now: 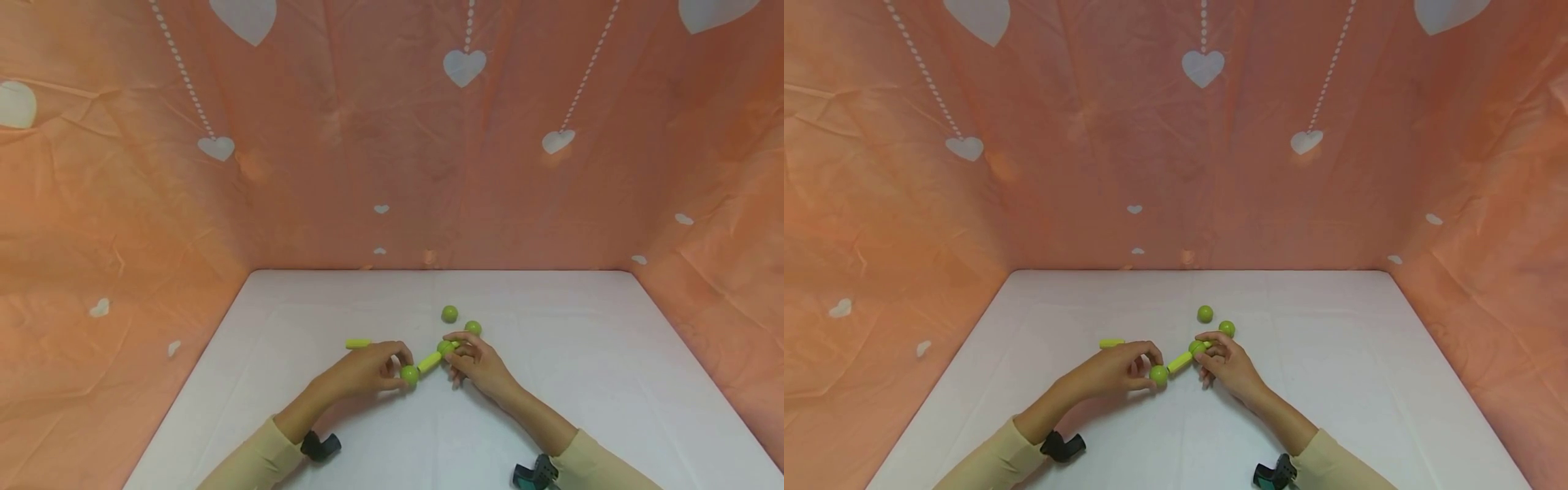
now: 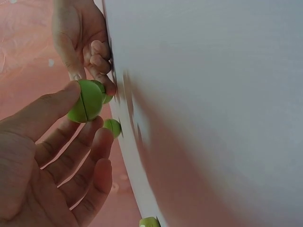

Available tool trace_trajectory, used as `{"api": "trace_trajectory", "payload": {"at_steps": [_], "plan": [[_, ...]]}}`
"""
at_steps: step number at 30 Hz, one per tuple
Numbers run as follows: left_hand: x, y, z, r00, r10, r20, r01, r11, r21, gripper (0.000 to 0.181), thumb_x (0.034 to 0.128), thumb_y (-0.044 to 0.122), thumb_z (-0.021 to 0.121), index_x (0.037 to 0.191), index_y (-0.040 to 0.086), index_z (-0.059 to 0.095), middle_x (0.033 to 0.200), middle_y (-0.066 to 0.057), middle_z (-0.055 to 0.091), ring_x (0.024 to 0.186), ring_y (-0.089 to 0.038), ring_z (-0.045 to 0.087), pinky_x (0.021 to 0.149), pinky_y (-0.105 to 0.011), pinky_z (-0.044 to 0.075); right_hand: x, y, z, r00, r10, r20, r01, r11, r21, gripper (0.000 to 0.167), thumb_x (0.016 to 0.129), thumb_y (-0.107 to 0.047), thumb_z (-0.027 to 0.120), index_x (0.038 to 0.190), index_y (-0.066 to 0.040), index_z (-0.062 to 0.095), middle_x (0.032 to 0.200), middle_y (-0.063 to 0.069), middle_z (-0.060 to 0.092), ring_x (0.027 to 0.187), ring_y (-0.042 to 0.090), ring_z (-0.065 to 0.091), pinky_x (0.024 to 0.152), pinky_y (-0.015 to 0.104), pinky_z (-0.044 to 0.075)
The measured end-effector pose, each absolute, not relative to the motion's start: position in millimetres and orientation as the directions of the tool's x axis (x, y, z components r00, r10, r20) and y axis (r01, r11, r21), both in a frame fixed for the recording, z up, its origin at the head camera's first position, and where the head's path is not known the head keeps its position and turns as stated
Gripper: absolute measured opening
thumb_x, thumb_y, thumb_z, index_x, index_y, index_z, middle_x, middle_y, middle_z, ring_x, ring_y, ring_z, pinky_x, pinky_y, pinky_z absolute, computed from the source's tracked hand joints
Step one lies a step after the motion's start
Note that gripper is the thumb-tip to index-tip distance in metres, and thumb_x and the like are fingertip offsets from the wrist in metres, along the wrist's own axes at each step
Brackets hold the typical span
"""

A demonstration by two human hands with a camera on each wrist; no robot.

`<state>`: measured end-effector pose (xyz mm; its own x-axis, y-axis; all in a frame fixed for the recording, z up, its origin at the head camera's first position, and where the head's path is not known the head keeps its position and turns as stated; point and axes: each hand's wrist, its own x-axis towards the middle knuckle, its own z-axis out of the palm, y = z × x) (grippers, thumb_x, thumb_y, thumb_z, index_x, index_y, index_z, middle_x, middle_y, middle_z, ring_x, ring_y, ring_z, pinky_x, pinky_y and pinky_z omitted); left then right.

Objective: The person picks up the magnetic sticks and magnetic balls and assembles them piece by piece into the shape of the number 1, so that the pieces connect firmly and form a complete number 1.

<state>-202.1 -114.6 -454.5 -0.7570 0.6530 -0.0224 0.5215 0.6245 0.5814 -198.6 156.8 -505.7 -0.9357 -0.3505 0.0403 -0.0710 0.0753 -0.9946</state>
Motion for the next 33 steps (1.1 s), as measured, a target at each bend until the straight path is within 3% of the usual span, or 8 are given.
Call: {"api": "trace_trajectory", "payload": {"at_steps": [5, 20, 33], "plan": [[-202.2, -113.7, -453.9, -0.760, 0.649, -0.022, 0.520, 0.628, 0.579, 0.031, 0.0832, 0.034, 0.075, 0.109, 0.031, 0.058, 0.094, 0.010, 0.064, 0.080, -0.007, 0.059, 0.069, -0.020, 0.048, -197.9, 156.0, -505.4, -0.935, -0.353, 0.043, -0.071, 0.066, -0.995, 0.048, 0.092, -0.018, 0.065, 0.133, -0.002, 0.046, 0.095, 0.030, 0.058, 0.066, 0.017, 0.064, 0.060, 0.039, 0.057], [-203.1, -114.5, -455.1, -0.757, 0.653, -0.017, 0.521, 0.619, 0.588, 0.032, 0.0832, 0.034, 0.075, 0.110, 0.031, 0.058, 0.096, 0.013, 0.063, 0.081, -0.006, 0.058, 0.070, -0.020, 0.048, -198.1, 156.7, -505.6, -0.937, -0.346, 0.038, -0.073, 0.089, -0.993, 0.046, 0.092, -0.019, 0.065, 0.132, -0.004, 0.048, 0.096, 0.027, 0.060, 0.064, 0.019, 0.065, 0.060, 0.040, 0.057], [-203.8, -121.0, -451.7, -0.769, 0.639, -0.022, 0.509, 0.633, 0.583, 0.031, 0.0859, 0.030, 0.072, 0.113, 0.023, 0.061, 0.104, 0.010, 0.064, 0.087, -0.008, 0.059, 0.071, -0.019, 0.049, -197.6, 156.6, -504.0, -0.942, -0.335, 0.015, -0.048, 0.090, -0.995, 0.045, 0.092, -0.019, 0.065, 0.133, -0.007, 0.049, 0.096, 0.025, 0.061, 0.064, 0.019, 0.064, 0.061, 0.039, 0.057]]}}
